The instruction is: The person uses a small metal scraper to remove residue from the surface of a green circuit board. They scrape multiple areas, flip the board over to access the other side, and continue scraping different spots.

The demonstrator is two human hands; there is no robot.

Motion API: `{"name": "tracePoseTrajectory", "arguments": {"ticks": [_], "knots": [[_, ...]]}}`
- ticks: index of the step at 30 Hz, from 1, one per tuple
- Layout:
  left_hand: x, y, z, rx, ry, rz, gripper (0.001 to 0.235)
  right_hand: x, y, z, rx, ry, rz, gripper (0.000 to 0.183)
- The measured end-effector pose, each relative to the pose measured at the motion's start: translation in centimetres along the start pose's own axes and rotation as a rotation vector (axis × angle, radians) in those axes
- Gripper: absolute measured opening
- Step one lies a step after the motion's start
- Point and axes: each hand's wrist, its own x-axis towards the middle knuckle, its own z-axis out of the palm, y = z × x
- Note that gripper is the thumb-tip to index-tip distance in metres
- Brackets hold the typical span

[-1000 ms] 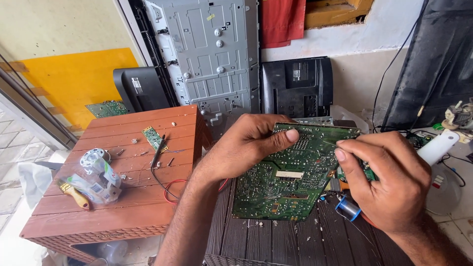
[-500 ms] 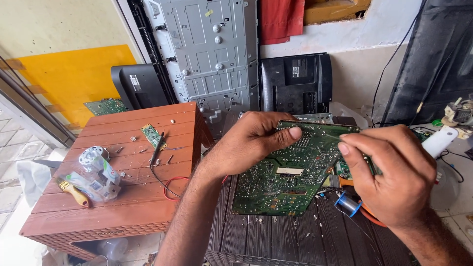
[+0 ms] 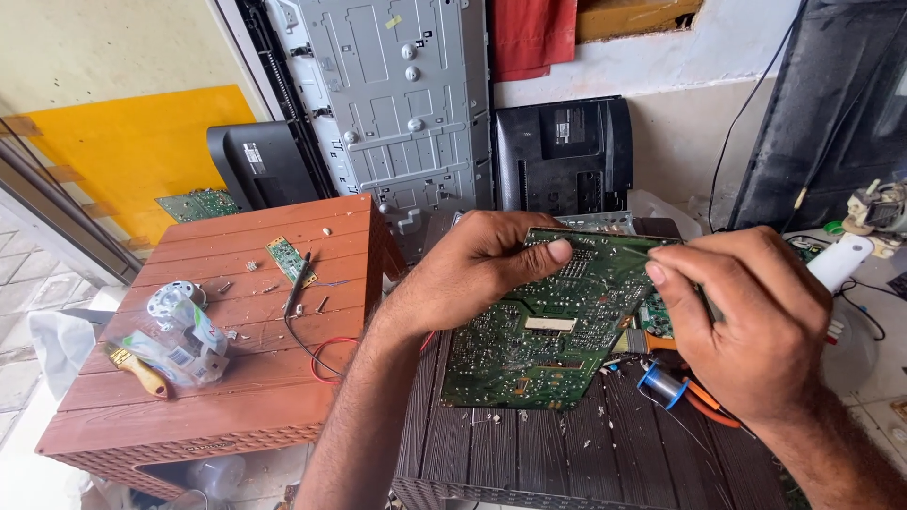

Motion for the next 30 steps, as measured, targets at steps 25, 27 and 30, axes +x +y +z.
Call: {"name": "tracePoseTrajectory", "arguments": {"ticks": [25, 27, 30], "knots": [[-0.4, -0.1, -1.4, -0.229, 0.077, 0.023, 0.031, -0.9, 1.8, 0.2, -0.045, -0.030, -0.025, 0.001], [-0.4, -0.1, -1.5, -0.221, 0.088, 0.013, 0.032, -0.4, 1.6, 0.1, -0.099, -0.040, -0.141, 0.004], [-0.3, -0.4, -1.6, -0.249, 0.070, -0.010, 0.030, 0.0, 1.3, 0.0, -0.033, -0.088, -0.154, 0.010]]}}
